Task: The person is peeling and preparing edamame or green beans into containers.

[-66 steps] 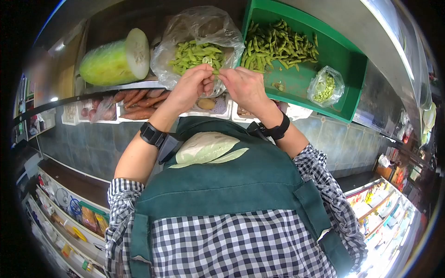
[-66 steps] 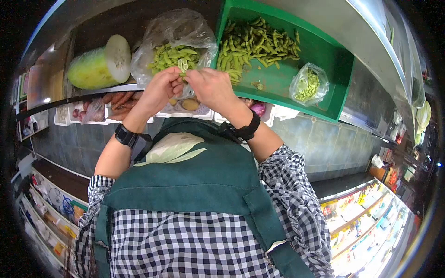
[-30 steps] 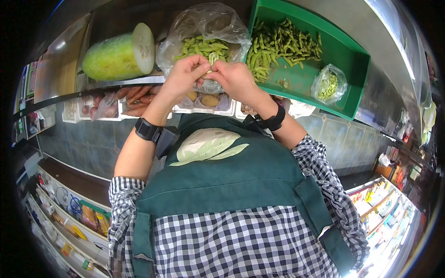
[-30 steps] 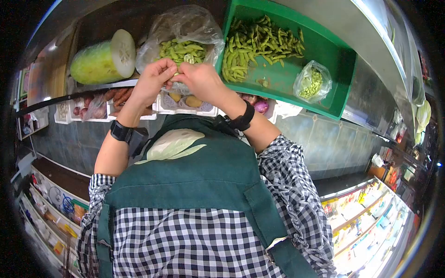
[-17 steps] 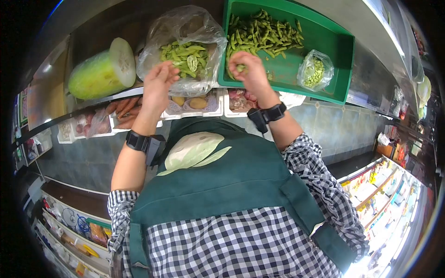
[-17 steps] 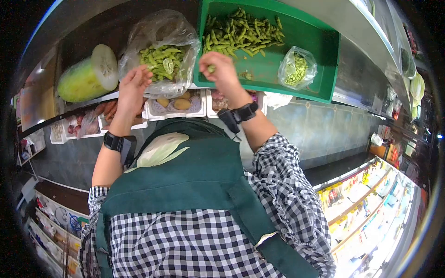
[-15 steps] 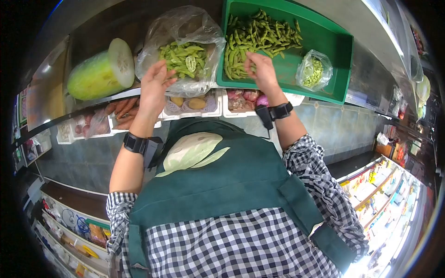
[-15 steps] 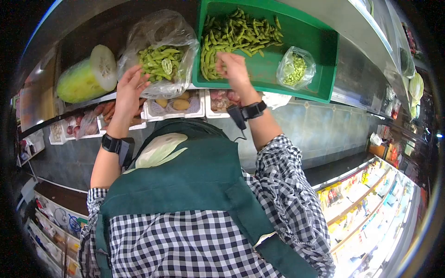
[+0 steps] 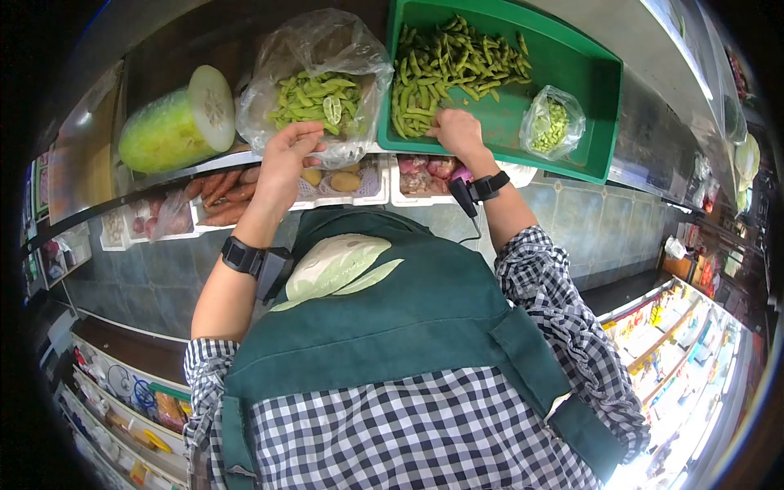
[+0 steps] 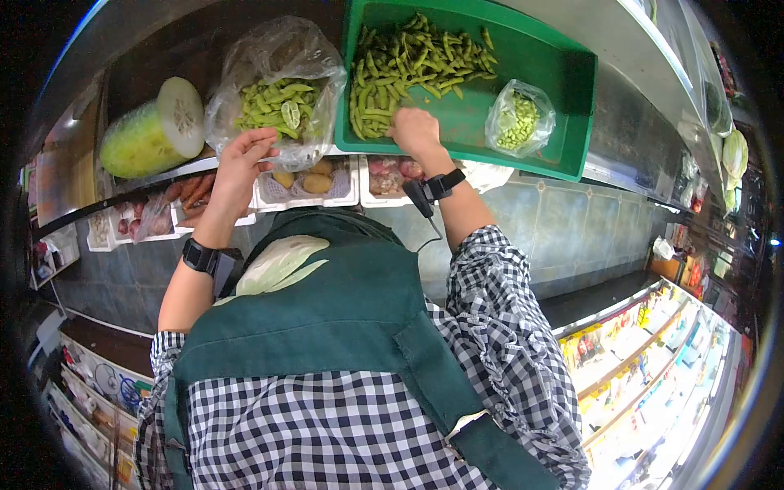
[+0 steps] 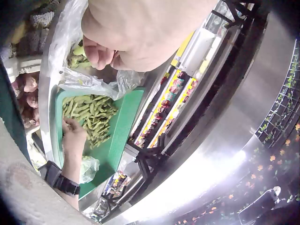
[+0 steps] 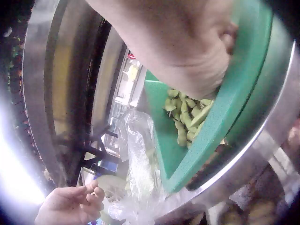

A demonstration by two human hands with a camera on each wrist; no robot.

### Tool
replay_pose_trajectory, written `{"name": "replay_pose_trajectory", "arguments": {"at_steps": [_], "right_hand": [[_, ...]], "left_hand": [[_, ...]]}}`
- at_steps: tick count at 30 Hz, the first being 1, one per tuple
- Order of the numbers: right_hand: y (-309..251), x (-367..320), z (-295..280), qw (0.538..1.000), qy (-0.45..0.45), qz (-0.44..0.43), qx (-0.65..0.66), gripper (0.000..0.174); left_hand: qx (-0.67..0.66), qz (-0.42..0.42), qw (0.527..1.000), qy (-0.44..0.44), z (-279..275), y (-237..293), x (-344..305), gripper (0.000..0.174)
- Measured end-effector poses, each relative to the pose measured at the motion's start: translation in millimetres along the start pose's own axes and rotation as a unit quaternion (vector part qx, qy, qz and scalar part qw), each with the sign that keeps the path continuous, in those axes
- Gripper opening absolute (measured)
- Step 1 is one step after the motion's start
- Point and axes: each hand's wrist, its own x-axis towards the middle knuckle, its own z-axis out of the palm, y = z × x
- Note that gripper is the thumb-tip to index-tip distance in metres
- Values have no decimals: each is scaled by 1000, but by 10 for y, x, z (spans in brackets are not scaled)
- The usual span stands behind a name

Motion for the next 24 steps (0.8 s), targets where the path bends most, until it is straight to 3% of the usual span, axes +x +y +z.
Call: {"name": "replay_pose_trajectory", "arguments": {"at_steps": [6, 9, 11, 12, 14, 15, 17, 18, 21, 22, 24], "right_hand": [[-14, -122, -316, 996, -23, -1, 90, 20], [-102, -274, -570, 992, 29, -26, 120, 18], [-228, -350, -696, 956, 20, -99, 274, 20], [-332, -410, -763, 956, 19, -102, 275, 20], [-560, -503, -844, 872, -53, -158, 460, 20], [-624, -499, -835, 871, -54, -160, 461, 20], [-731, -491, -805, 820, -166, -135, 531, 21], [-789, -485, -784, 819, -167, -137, 531, 21], [-973, -457, -732, 710, -206, -163, 654, 26], [-1039, -473, -741, 709, -208, -164, 653, 26], [-1181, -520, -788, 668, -219, -97, 705, 30]], "left_hand": [[33, 6, 999, -37, 105, 4, 12, 22], [27, 9, 995, -94, 155, -2, 30, 21], [16, -14, 991, -130, 244, 23, 14, 20], [2, -17, 989, -146, 282, 33, 14, 21], [-36, 8, 986, -164, 352, 103, -31, 22], [-75, 31, 979, -187, 375, 137, -52, 23], [-81, 41, 979, -183, 359, 154, -39, 20], [-78, 51, 979, -182, 330, 150, -17, 19], [-59, 66, 983, -161, 270, 203, -7, 15], [-42, 70, 986, -143, 252, 228, -16, 13], [-69, 76, 983, -151, 176, 259, -43, 13]]}}
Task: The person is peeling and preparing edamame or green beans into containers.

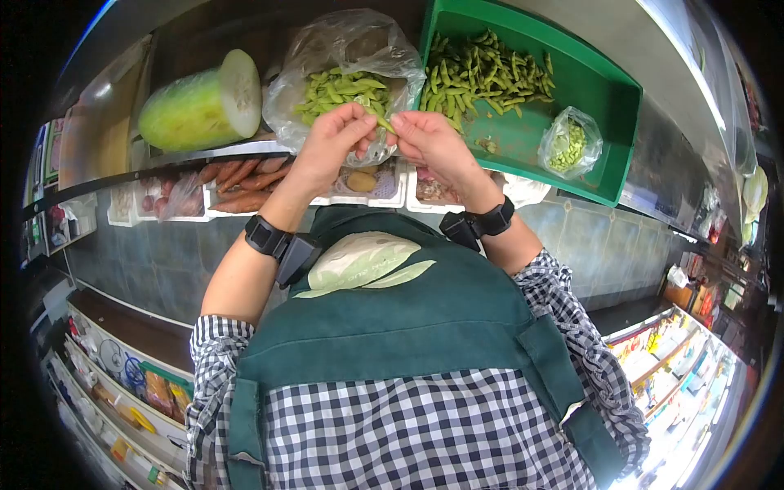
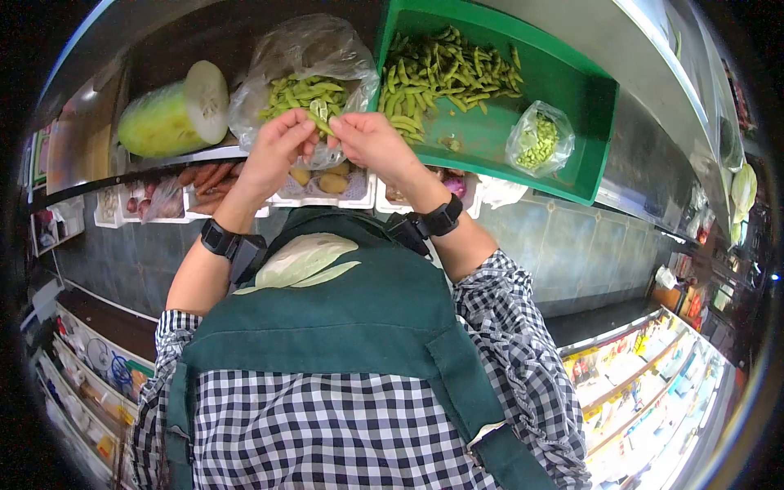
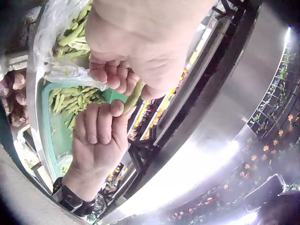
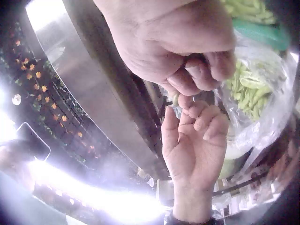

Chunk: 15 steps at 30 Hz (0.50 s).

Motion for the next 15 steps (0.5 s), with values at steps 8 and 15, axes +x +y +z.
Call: {"name": "replay_pose_trajectory", "arguments": {"at_steps": [8, 15], "right_hand": [[13, 119, 136, 999, -41, 26, -8, 31], [114, 243, 178, 999, -52, 10, -8, 30]], "left_hand": [[8, -11, 1000, -15, -152, 67, -114, 10], [28, 8, 1000, 6, -151, 69, -135, 8]]}}
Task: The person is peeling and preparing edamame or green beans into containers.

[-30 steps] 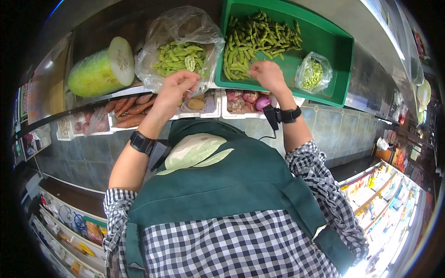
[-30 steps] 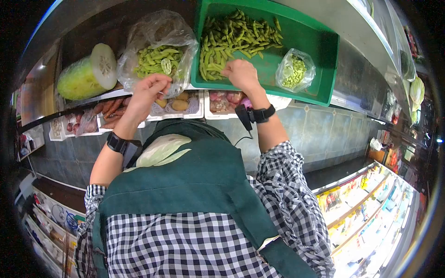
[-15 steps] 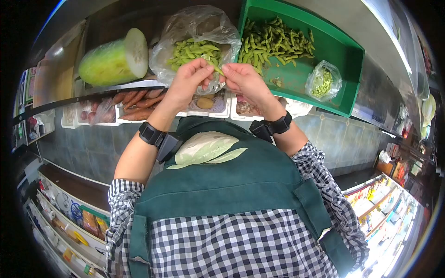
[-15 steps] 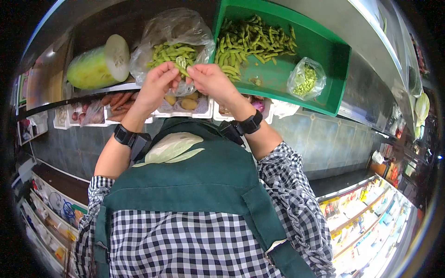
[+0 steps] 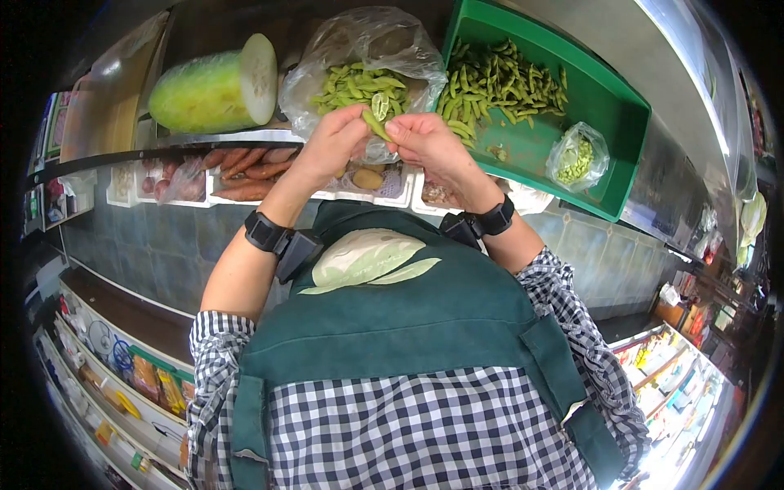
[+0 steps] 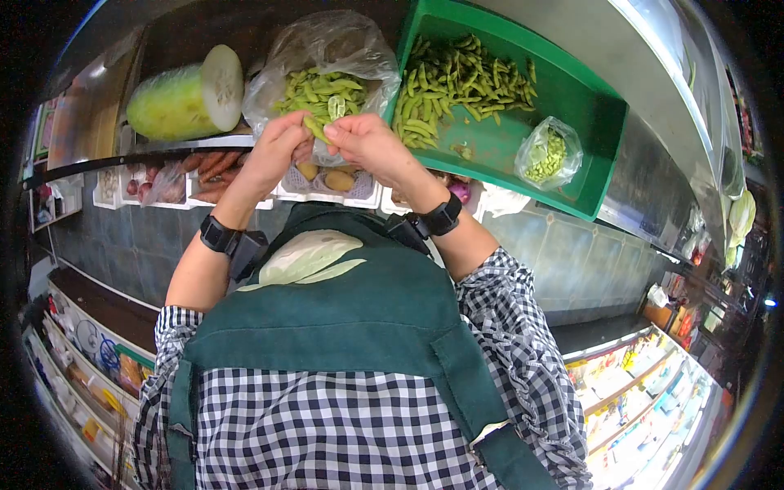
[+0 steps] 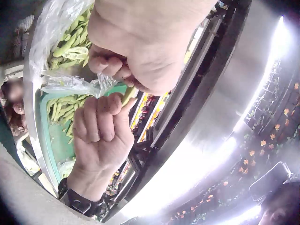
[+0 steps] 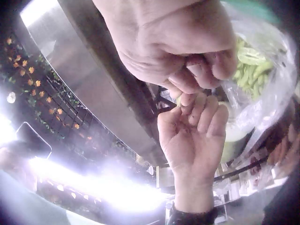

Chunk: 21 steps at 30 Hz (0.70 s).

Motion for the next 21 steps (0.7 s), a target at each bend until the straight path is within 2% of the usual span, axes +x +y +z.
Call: {"name": "replay_pose_trajectory", "arguments": {"at_steps": [4, 6, 13, 14, 15, 16, 17, 18, 19, 21], "right_hand": [[-17, -18, 95, 994, 4, 56, 92, 29], [80, 10, 69, 969, -34, 84, 231, 25], [129, 78, 79, 917, -106, 120, 366, 26], [72, 66, 75, 953, -72, 107, 273, 27], [28, 59, 82, 979, -38, 92, 177, 28], [20, 77, 101, 979, -39, 92, 176, 28], [21, 108, 128, 986, 21, -114, -117, 30], [31, 112, 152, 864, 80, -303, -393, 33], [41, 111, 149, 865, 80, -302, -392, 33], [30, 138, 106, 923, 25, -184, -337, 32]], "left_hand": [[1, 19, 999, 43, -17, -41, 21, 9], [-1, 31, 998, 49, -7, -45, 19, 9], [-15, 61, 994, 93, -8, -99, 30, 10], [-14, 60, 994, 93, -24, -83, 28, 10], [-22, 22, 996, 90, -53, -52, 25, 9], [-29, -15, 996, 87, -77, -32, 28, 8], [-29, -14, 996, 88, -84, -38, 41, 8], [-15, -14, 996, 89, -79, -55, 41, 7], [-2, -14, 996, 89, -74, -68, 34, 6], [-46, -27, 996, 77, -85, -34, 35, 7]]}}
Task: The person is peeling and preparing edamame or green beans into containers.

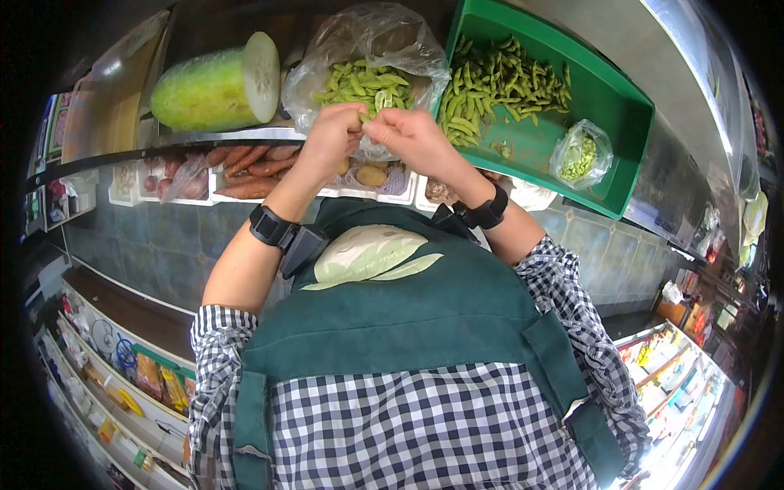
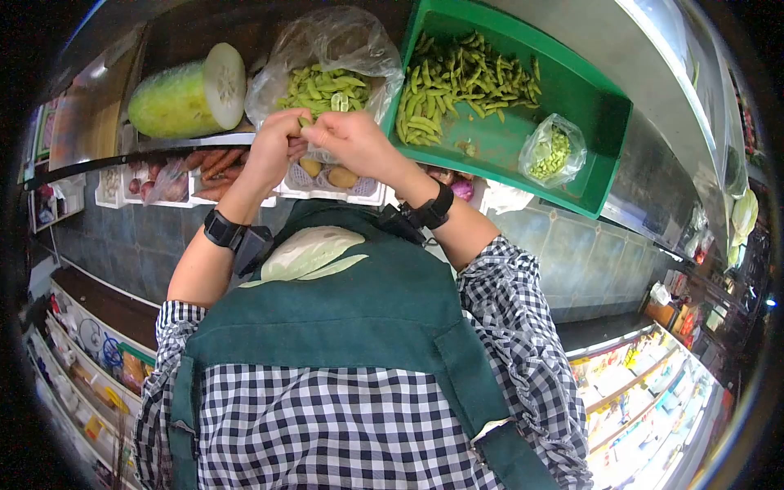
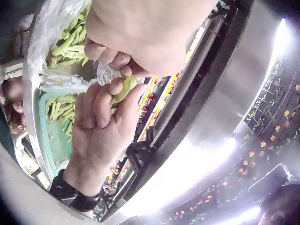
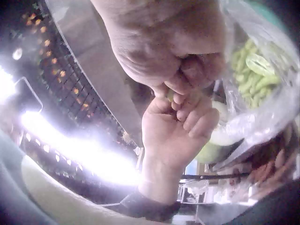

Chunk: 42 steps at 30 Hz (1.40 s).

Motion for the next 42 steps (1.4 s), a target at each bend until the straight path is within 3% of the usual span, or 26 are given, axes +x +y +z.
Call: {"name": "replay_pose_trajectory", "arguments": {"at_steps": [1, 2, 3, 4, 6, 7, 9, 10, 12, 14, 16, 17, 19, 23, 25, 30, 32, 36, 38, 42], "right_hand": [[19, 6, -1, 1000, 0, -1, -1, 32], [43, 2, 8, 982, -4, 86, 171, 34], [41, 4, 24, 926, -8, 172, 337, 37], [25, 10, 52, 926, -9, 172, 337, 37], [-25, 23, 116, 988, 75, 76, 108, 37], [-21, 33, 122, 988, 76, 77, 108, 37], [4, 68, 114, 987, 64, -36, -141, 38], [15, 88, 125, 987, 64, -36, -141, 38], [38, 119, 146, 982, 48, 77, 163, 36], [68, 119, 124, 978, 59, 82, 185, 35], [80, 112, 99, 972, 70, 87, 207, 35], [83, 104, 86, 982, 65, 68, 165, 35], [74, 81, 50, 989, 66, 51, 121, 35], [18, 41, 4, 983, 20, 70, 169, 33], [-4, 56, 21, 942, 16, 90, 322, 30], [125, 47, 36, 925, 41, 108, 362, 25], [265, 24, 34, 873, 14, 145, 465, 20], [340, -50, -6, 834, 24, 166, 525, 21], [389, -100, -60, 793, 16, 172, 584, 18], [398, -235, -239, 777, 5, 182, 602, 14]], "left_hand": [[-43, -17, 999, -12, -1, 23, 3, 7], [-44, -16, 999, -11, 22, 42, -5, 7], [-19, -2, 1000, -10, 58, 60, -26, 8], [5, 12, 1000, -11, 73, 71, -36, 8], [36, 17, 999, -1, 21, 15, -6, 9], [66, 20, 998, 7, 2, -10, 1, 10], [54, 29, 998, 3, -3, -28, -7, 12], [42, 40, 998, 2, -8, -21, -11, 14], [30, 9, 999, -14, -59, 12, -13, 15], [18, -24, 999, -32, -30, 44, -12, 18], [-48, 6, 998, 51, 97, 58, -45, 18], [-47, 5, 998, 50, 82, 45, -34, 18], [-41, 7, 999, 3, 23, 0, 5, 15], [-58, 18, 997, -54, -24, -5, 29, 10], [-107, 24, 992, -66, 26, 18, 40, 12], [-90, 1, 995, -49, 24, -98, 173, 10], [-94, -21, 995, 5, 37, -151, 227, 10], [-87, -33, 995, 40, 137, -134, 288, 11], [-66, -39, 996, 53, 143, -141, 341, 12], [-21, -18, 998, 60, 175, -223, 433, 12]]}}
